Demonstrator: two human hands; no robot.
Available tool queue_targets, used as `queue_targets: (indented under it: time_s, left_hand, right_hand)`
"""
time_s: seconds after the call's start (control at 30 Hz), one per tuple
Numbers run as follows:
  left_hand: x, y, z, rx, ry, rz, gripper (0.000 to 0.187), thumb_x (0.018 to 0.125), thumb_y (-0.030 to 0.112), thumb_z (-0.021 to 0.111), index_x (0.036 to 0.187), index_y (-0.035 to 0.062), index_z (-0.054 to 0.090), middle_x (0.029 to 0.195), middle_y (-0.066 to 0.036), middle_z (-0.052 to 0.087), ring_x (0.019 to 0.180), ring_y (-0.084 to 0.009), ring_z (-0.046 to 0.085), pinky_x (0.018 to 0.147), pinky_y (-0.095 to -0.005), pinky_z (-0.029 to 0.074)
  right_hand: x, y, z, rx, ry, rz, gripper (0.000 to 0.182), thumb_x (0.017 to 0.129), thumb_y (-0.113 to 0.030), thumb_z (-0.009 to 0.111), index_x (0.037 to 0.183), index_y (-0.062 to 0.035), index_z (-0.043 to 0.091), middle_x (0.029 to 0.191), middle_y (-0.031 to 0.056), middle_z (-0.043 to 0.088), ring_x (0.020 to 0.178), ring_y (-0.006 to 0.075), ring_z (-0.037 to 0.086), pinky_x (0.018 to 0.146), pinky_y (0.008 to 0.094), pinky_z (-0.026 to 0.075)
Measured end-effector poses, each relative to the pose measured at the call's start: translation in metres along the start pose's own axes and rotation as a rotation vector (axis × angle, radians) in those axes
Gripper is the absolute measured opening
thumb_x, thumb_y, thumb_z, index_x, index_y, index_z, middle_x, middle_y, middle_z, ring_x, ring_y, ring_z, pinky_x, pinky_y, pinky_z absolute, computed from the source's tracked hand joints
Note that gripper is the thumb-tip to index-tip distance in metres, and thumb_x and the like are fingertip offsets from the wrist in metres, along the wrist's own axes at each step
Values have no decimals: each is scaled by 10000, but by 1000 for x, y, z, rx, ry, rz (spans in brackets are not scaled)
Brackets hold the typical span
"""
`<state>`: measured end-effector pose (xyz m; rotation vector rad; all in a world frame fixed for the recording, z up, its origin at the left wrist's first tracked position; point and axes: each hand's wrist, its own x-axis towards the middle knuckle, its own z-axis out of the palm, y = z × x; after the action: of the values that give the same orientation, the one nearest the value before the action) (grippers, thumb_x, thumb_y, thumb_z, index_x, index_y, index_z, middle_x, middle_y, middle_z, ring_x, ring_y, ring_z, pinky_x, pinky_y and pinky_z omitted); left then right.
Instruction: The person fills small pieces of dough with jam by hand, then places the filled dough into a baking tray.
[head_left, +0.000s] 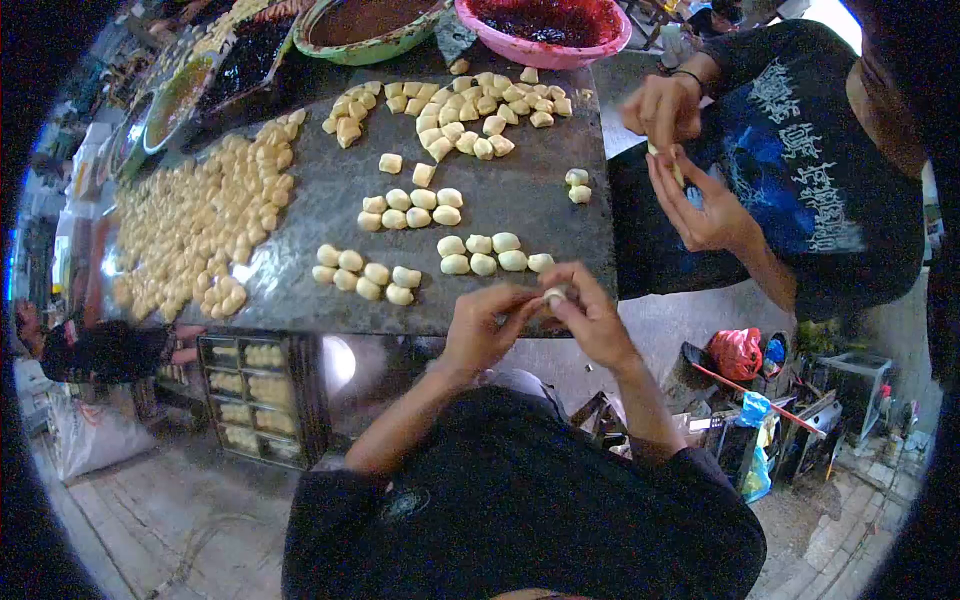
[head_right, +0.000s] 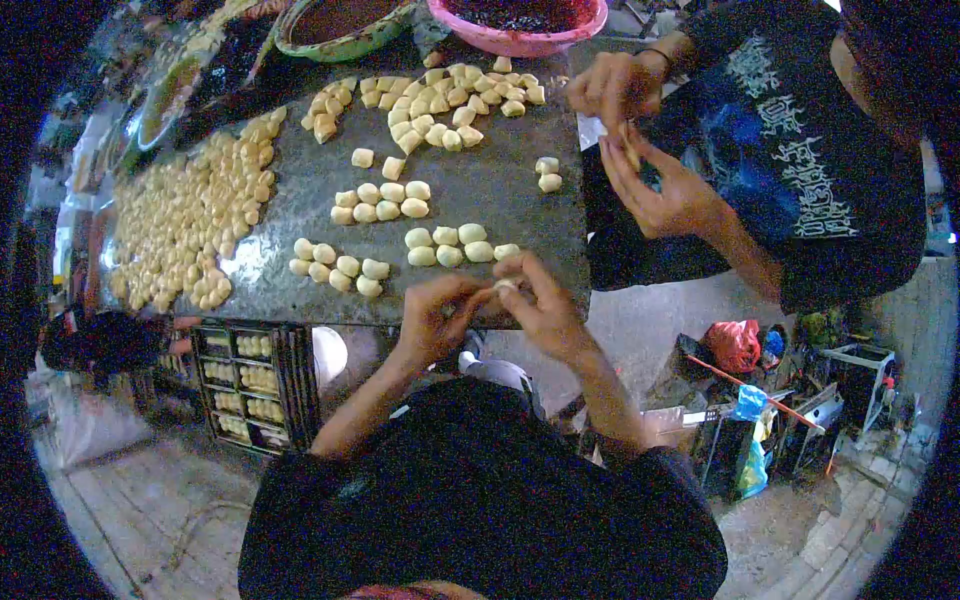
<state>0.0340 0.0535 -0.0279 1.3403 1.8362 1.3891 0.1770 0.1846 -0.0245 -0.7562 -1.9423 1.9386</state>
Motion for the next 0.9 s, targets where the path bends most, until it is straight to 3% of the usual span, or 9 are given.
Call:
queue_targets:
  time_s: [0.07, 0.17, 0.37, 0.4, 0.5, 0.53, 0.67, 0.8, 0.9]
  left_hand:
    - [20, -2, -4, -85, 70, 252, 263, 836, 64, 704, 1095, 48, 662, 1077, -144, 676, 957, -279, 669, 828, -352, 523]
    - [46, -2, -17, -53, 229, 228, 360, 845, 157, 709, 1179, 56, 621, 1212, -151, 617, 1096, -305, 603, 920, -391, 477]
    - [44, -79, -33, 805, 63, 111, 655, 826, 471, 680, 1304, 54, 514, 1309, -126, 522, 1197, -316, 495, 992, -459, 408]
    - [40, -86, -32, 835, 2, 78, 697, 809, 476, 695, 1331, 64, 486, 1338, -133, 500, 1223, -331, 469, 1010, -472, 388]
    - [43, -97, -31, 885, -138, 49, 798, 770, 493, 723, 1383, 77, 429, 1390, -148, 457, 1271, -360, 417, 1042, -496, 351]
    - [43, -99, -30, 872, -155, 68, 806, 766, 500, 721, 1382, 70, 429, 1384, -151, 458, 1268, -361, 418, 1039, -496, 352]
    - [40, -121, -25, 907, -122, 197, 776, 767, 474, 716, 1369, 72, 440, 1343, -142, 473, 1261, -348, 422, 1033, -484, 356]
    - [49, -143, -28, 911, -129, 260, 649, 786, 409, 707, 1312, 88, 504, 1314, -114, 511, 1215, -324, 474, 996, -448, 408]
    - [69, -147, -33, 798, -133, 356, 497, 750, 371, 734, 1111, 51, 619, 1099, -97, 626, 997, -287, 605, 833, -399, 497]
  right_hand:
    - [19, -15, -15, -114, -86, -56, 259, 889, -59, 617, 1147, -60, 588, 1100, 53, 605, 994, 150, 587, 873, 305, 483]
    - [52, -7, -35, -122, -115, -128, 351, 861, -27, 634, 1205, -63, 575, 1192, 54, 595, 1097, 162, 570, 913, 302, 482]
    - [98, 65, -62, -518, -203, -311, 515, 784, -29, 707, 1274, -73, 552, 1322, 47, 539, 1255, 181, 483, 1009, 352, 422]
    - [102, 61, -59, -441, -177, -201, 632, 756, -93, 753, 1339, -98, 508, 1360, 82, 509, 1298, 246, 454, 1044, 384, 395]
    - [102, 46, -41, -855, -333, -531, 787, 713, -179, 810, 1403, -115, 436, 1412, 140, 444, 1322, 328, 415, 1066, 417, 368]
    - [102, 50, -36, -1024, -358, -544, 863, 711, -339, 814, 1438, -149, 389, 1448, 178, 385, 1329, 377, 385, 1079, 448, 348]
    - [109, 62, -20, -1258, -309, -810, 721, 799, -499, 685, 1406, -199, 437, 1432, 172, 390, 1326, 351, 385, 1063, 478, 361]
    - [148, 83, -19, -1219, -423, -934, 530, 850, -399, 670, 1292, -137, 539, 1319, 156, 505, 1205, 351, 493, 999, 444, 434]
    - [157, 75, -19, -1112, -482, -967, 415, 867, -314, 666, 1204, -88, 578, 1179, 148, 596, 1069, 346, 578, 940, 414, 478]
